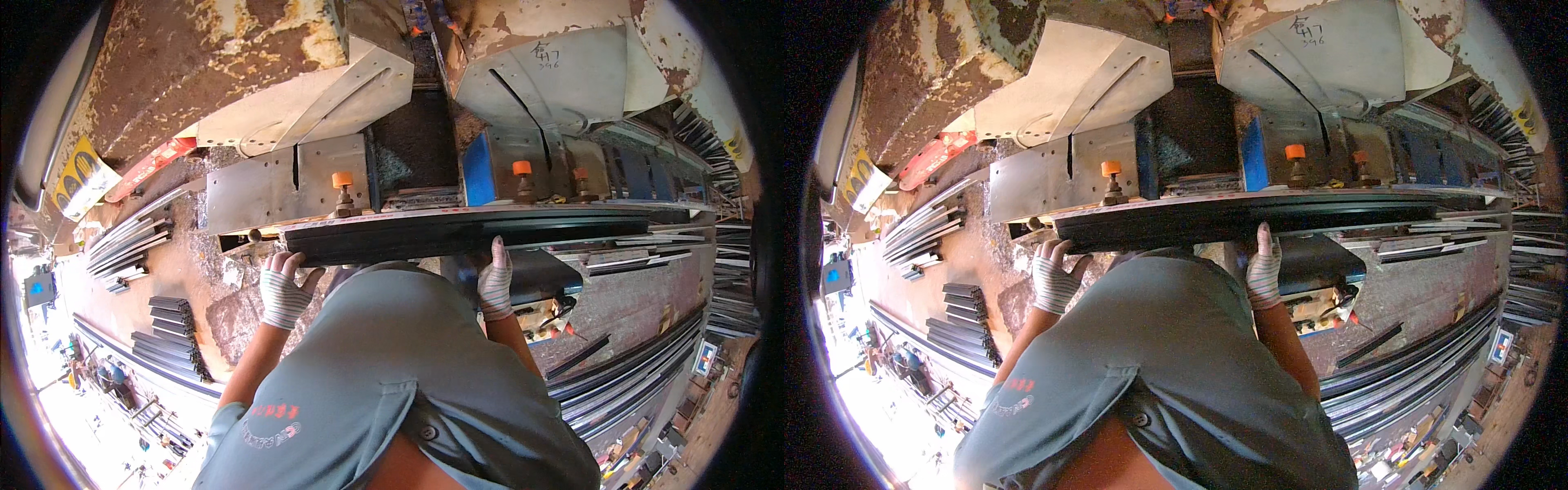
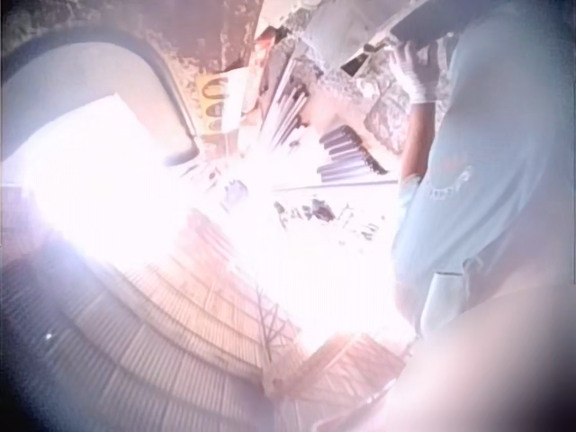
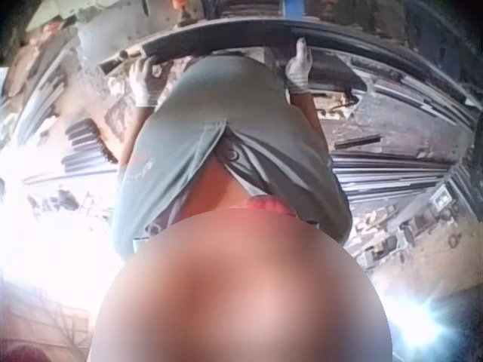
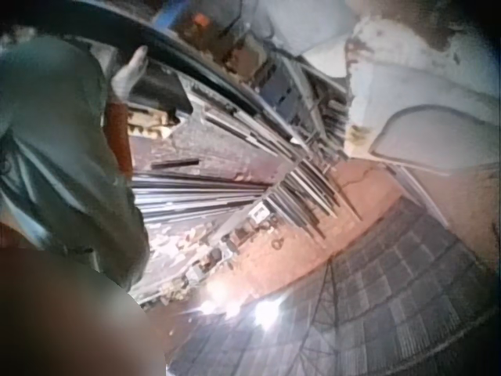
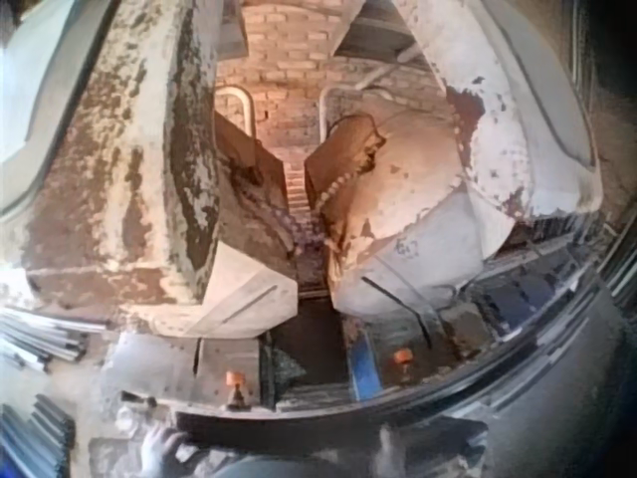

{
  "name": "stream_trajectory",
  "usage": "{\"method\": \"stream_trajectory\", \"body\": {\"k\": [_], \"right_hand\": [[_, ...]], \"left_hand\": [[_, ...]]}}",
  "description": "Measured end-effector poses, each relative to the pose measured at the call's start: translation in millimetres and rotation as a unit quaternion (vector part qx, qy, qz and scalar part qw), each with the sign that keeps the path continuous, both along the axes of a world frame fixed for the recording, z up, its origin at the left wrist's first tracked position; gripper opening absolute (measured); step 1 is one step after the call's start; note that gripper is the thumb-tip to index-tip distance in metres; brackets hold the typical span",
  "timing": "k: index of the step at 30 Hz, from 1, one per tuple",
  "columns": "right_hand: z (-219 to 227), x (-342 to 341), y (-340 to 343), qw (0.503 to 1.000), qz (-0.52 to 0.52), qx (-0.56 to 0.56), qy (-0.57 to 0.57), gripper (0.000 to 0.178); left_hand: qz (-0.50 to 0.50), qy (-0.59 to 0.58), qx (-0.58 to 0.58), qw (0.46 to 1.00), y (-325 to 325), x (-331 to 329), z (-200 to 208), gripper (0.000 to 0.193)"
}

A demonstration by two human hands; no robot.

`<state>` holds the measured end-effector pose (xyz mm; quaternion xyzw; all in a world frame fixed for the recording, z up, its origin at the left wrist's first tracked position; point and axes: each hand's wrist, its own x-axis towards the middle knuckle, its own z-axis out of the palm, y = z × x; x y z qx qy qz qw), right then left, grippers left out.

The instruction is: The person loads long metal profiles into a cutting machine, secures them, and operates the controls to cut the pieces. The person repeats this process for several profiles, removing cut pieces and stacking them nearby.

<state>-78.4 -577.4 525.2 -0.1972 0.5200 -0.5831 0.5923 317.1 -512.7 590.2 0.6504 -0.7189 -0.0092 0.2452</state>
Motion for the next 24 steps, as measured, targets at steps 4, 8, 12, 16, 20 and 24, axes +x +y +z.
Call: {"method": "stream_trajectory", "body": {"k": [4,8,12,16,20,24], "right_hand": [[3.6,4.7,8.9,1.0,0.017,0.001,-0.016,0.048],[7.3,10.0,21.0,0.999,-0.028,0.022,-0.011,0.036],[-3.9,17.2,42.7,0.995,-0.009,-0.031,-0.094,0.024],[-31.4,21.9,81.4,0.999,-0.02,0.02,-0.026,0.026],[-55.2,21.4,131.0,0.995,-0.01,0.067,0.078,0.029],[-63.0,9.7,187.3,0.979,-0.001,0.053,0.199,0.027]], "left_hand": [[0.003,0.009,0.004,1.0,9.3,1.6,2.9,0.054],[-0.018,0.025,-0.003,1.0,17.9,10.8,3.2,0.061],[-0.017,0.034,-0.01,0.999,31.5,24.8,1.9,0.07],[-0.005,0.066,-0.022,0.998,56.3,44.6,-0.3,0.065],[0.048,0.11,0.033,0.992,97.7,74.3,-24.2,0.036],[0.134,0.144,0.194,0.961,144.7,116.0,-95.3,0.021]]}}
